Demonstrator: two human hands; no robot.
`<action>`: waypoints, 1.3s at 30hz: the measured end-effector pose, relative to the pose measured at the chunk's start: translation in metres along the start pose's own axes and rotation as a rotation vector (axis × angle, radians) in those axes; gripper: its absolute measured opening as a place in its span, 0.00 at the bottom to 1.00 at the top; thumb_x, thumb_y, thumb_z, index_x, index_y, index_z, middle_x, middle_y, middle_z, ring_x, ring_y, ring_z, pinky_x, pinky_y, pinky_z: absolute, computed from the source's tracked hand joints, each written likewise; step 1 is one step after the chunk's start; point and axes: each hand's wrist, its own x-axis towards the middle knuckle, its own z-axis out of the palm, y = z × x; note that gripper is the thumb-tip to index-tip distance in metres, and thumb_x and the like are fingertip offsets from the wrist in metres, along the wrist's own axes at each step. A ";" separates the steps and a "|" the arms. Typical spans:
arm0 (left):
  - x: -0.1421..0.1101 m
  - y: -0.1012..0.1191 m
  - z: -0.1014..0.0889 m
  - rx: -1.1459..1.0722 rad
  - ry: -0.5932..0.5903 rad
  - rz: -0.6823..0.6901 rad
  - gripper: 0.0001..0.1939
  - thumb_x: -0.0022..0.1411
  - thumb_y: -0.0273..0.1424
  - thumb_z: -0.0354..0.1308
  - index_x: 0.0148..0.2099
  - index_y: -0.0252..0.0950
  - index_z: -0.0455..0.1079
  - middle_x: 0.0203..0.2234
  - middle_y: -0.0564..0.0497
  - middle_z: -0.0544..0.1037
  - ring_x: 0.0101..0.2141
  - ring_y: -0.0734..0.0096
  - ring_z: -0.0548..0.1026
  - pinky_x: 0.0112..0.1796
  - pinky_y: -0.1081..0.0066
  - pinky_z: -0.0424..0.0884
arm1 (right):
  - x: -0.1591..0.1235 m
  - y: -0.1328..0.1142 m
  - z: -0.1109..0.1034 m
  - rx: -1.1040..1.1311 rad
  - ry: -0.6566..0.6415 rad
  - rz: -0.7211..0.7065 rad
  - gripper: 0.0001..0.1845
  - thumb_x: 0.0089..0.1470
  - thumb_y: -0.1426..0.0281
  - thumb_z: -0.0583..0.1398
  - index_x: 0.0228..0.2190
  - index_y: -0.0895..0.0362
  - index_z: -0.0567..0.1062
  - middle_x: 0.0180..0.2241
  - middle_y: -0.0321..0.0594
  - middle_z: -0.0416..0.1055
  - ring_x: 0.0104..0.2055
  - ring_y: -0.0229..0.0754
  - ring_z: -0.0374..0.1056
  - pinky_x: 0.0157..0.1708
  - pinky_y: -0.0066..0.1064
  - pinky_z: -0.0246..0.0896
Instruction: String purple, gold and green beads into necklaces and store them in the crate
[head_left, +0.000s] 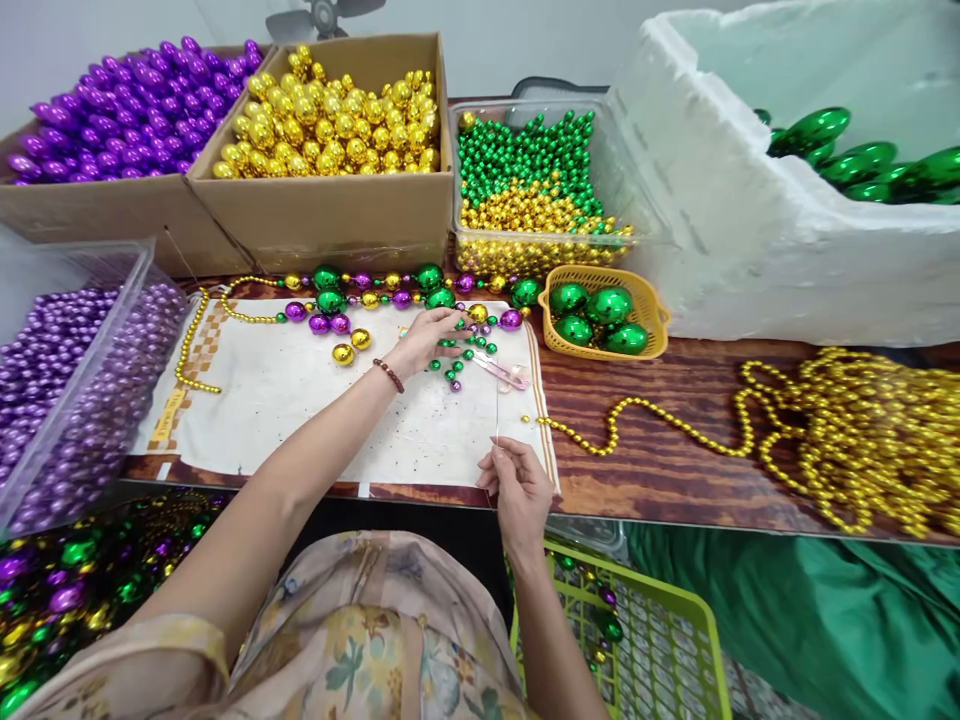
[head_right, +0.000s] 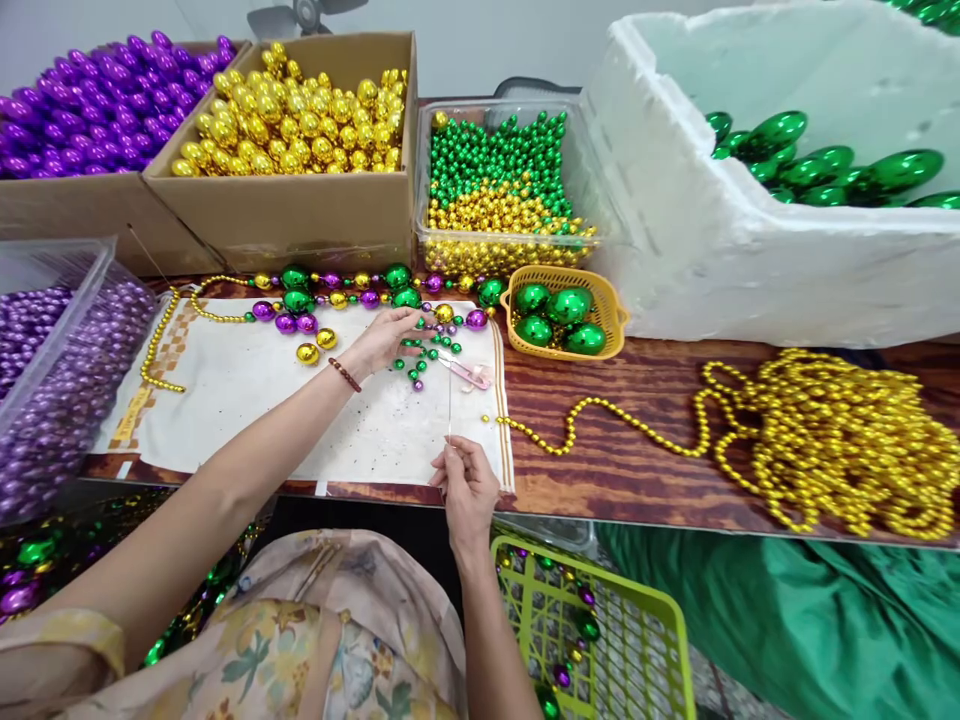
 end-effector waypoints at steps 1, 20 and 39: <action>-0.001 0.000 -0.002 -0.051 -0.023 -0.003 0.08 0.69 0.31 0.60 0.37 0.32 0.71 0.46 0.43 0.80 0.44 0.68 0.79 0.43 0.68 0.79 | 0.000 0.000 0.000 -0.009 -0.007 0.004 0.16 0.57 0.57 0.64 0.37 0.58 0.75 0.22 0.34 0.72 0.18 0.33 0.65 0.16 0.23 0.57; -0.050 -0.004 0.009 -0.371 -0.085 -0.101 0.10 0.73 0.30 0.55 0.41 0.35 0.77 0.33 0.49 0.80 0.32 0.76 0.79 0.37 0.74 0.76 | -0.009 -0.020 0.003 -0.111 -0.080 -0.107 0.14 0.62 0.60 0.61 0.39 0.58 0.78 0.20 0.31 0.68 0.17 0.33 0.64 0.18 0.25 0.60; -0.082 -0.013 0.008 -0.397 -0.017 -0.057 0.05 0.67 0.31 0.62 0.41 0.34 0.75 0.34 0.49 0.80 0.32 0.73 0.80 0.38 0.70 0.79 | -0.020 -0.022 0.002 -0.301 -0.104 -0.140 0.16 0.64 0.59 0.59 0.40 0.58 0.79 0.16 0.28 0.62 0.15 0.31 0.55 0.16 0.24 0.51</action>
